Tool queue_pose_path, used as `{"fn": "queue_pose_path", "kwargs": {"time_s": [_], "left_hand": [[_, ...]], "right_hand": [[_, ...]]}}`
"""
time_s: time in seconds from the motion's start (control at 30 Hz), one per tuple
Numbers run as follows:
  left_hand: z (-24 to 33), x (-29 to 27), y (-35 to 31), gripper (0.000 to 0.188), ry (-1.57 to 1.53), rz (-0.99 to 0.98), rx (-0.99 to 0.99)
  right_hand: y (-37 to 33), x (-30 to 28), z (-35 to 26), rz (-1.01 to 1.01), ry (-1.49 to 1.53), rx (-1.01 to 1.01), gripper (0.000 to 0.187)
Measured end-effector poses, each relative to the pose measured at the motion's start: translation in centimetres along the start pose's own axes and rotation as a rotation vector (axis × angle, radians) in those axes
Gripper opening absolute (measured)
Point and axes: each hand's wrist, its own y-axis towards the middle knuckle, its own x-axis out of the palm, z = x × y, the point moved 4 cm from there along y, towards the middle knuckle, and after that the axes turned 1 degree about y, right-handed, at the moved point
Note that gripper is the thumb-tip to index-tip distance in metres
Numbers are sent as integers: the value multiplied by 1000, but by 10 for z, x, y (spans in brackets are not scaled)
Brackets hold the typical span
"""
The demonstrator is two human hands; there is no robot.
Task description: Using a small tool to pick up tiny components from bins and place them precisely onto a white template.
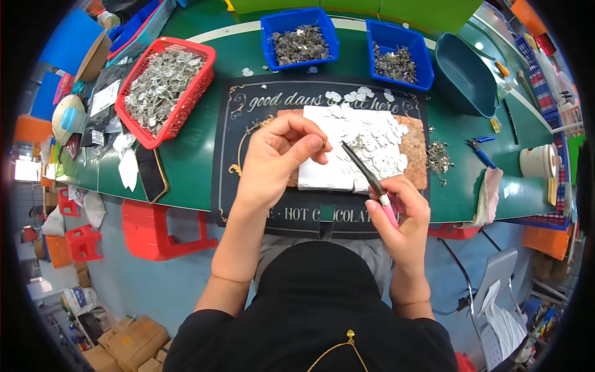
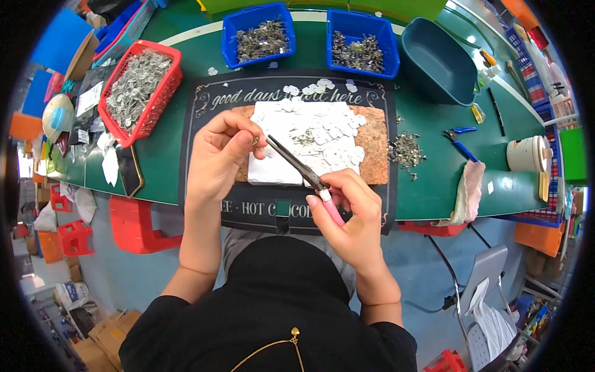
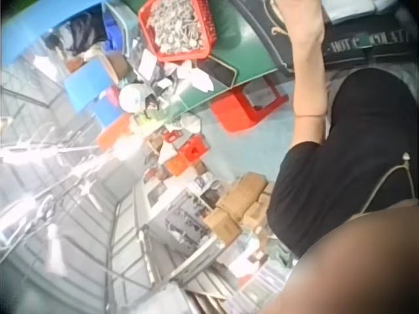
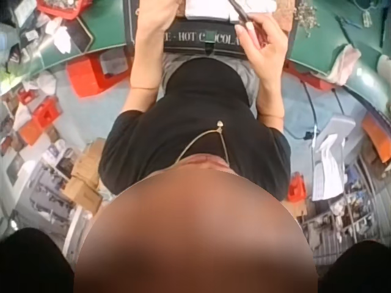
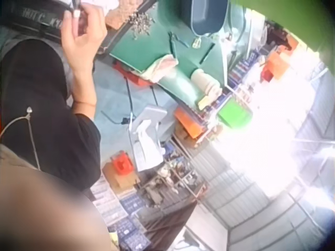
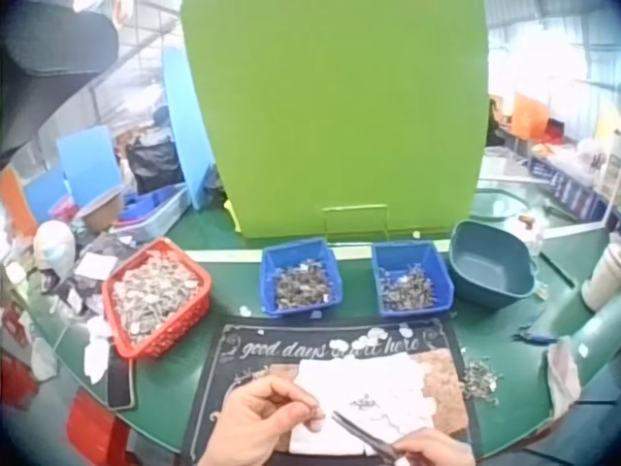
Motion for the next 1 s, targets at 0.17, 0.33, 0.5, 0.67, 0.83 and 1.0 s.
{"fn": "queue_pose_path", "kwargs": {"time_s": [0.17, 0.33, 0.5, 0.67, 0.83, 1.0], "left_hand": [[-2, -11, -1, 15, -68, 71, -24], [-2, -3, -4, 15, -128, 44, -11], [-2, -1, -3, 17, -191, 18, -6], [-3, -8, -6, 16, -46, 54, -19], [-3, -9, -8, 16, -34, 87, 15], [5, -8, -11, 16, -5, 34, 40]], "right_hand": [[0, 10, 2, -58, 15, -14, 20], [25, 26, -24, 9, 279, 25, 30], [55, 53, -24, -52, 319, -208, 33], [59, 56, -20, -51, 375, -58, 30], [62, 56, -18, -91, 484, 66, 30], [67, 56, -15, -189, 634, 139, 32]]}}
